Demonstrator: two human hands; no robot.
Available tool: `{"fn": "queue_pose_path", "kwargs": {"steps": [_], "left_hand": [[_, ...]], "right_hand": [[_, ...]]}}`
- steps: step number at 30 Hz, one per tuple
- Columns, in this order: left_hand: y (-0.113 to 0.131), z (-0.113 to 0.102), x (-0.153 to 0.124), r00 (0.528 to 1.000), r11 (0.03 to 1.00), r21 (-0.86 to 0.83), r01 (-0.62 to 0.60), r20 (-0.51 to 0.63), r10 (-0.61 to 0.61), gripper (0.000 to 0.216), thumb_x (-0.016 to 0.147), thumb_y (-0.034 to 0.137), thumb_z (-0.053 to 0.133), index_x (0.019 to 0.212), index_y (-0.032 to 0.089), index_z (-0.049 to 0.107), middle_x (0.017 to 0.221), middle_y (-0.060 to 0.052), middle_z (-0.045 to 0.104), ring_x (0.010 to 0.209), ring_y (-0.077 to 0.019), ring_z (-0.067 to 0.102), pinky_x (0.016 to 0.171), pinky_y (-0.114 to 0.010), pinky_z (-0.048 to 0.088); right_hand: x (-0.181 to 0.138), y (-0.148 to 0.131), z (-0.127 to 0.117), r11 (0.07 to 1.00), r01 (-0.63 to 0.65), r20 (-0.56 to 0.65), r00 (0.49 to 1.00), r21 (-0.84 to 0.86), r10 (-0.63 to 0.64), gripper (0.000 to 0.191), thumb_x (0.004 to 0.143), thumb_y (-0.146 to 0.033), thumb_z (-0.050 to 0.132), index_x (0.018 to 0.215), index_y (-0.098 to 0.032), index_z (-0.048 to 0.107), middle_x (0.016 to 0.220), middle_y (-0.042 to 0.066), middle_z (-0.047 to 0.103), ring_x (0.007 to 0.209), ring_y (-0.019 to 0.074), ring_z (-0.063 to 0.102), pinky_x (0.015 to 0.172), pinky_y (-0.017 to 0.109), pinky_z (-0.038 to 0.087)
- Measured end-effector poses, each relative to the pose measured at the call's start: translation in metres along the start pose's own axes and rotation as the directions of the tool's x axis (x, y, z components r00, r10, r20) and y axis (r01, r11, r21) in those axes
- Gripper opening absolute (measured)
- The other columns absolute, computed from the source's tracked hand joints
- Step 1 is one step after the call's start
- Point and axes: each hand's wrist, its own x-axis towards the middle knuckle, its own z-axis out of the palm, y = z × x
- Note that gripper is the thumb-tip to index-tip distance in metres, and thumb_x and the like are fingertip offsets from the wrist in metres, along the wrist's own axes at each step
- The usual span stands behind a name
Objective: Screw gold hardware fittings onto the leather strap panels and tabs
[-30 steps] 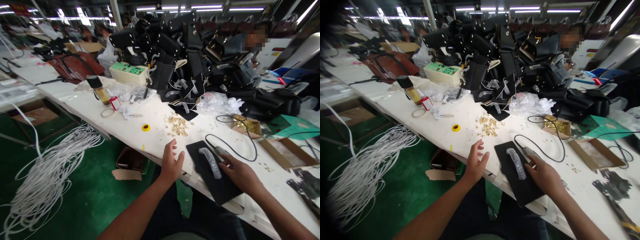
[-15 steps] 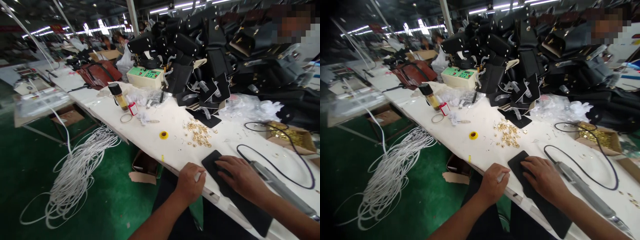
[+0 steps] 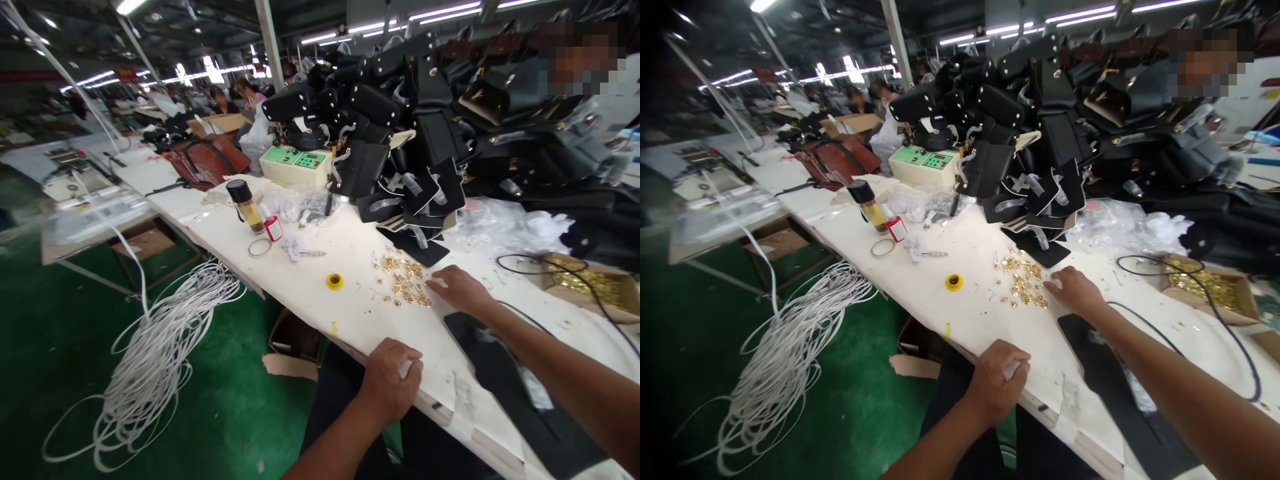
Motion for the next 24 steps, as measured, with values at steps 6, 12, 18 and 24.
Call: {"fn": "queue_pose_path", "kwargs": {"steps": [6,12,18,24], "left_hand": [[-0.003,0.008,-0.001,1.0,1.0,0.011,0.012,-0.021,-0.012,0.017,0.087,0.019,0.067,0.098,0.019,0.08,0.092,-0.008,0.08,0.093,-0.0252,0.073,0.09,-0.039,0.06],[-0.006,0.014,0.0,0.999,0.999,0.047,0.02,-0.03,-0.019,0.017,0.083,0.018,0.07,0.096,0.019,0.079,0.09,-0.007,0.081,0.091,-0.0249,0.074,0.092,-0.039,0.06],[-0.006,0.015,-0.003,0.999,0.999,0.038,0.024,-0.031,-0.023,0.015,0.085,0.021,0.07,0.096,0.02,0.079,0.092,-0.007,0.081,0.093,-0.0248,0.074,0.093,-0.039,0.06],[-0.007,0.012,-0.002,0.999,0.999,0.028,0.026,-0.025,-0.025,0.013,0.087,0.024,0.07,0.095,0.02,0.079,0.09,-0.007,0.081,0.088,-0.0226,0.075,0.09,-0.035,0.061]], "right_hand": [[-0.012,-0.023,0.007,0.99,0.107,-0.068,0.993,0.094,-0.101,0.048,0.089,-0.065,0.059,0.108,-0.025,0.079,0.12,0.01,0.075,0.088,0.0254,0.075,0.076,0.038,0.056],[0.008,-0.114,-0.011,0.887,0.389,-0.127,0.921,0.249,-0.368,0.03,0.095,-0.045,0.062,0.113,-0.025,0.076,0.12,0.007,0.074,0.093,0.0216,0.073,0.083,0.034,0.054],[0.091,-0.236,0.014,0.866,0.408,-0.006,0.906,0.291,-0.424,0.03,0.096,-0.038,0.065,0.122,-0.025,0.074,0.13,0.007,0.07,0.104,0.0191,0.07,0.091,0.029,0.051],[0.127,-0.27,0.05,0.878,0.372,0.058,0.912,0.301,-0.406,0.019,0.087,-0.031,0.071,0.102,-0.023,0.079,0.117,0.009,0.072,0.106,0.025,0.066,0.083,0.031,0.049]]}}
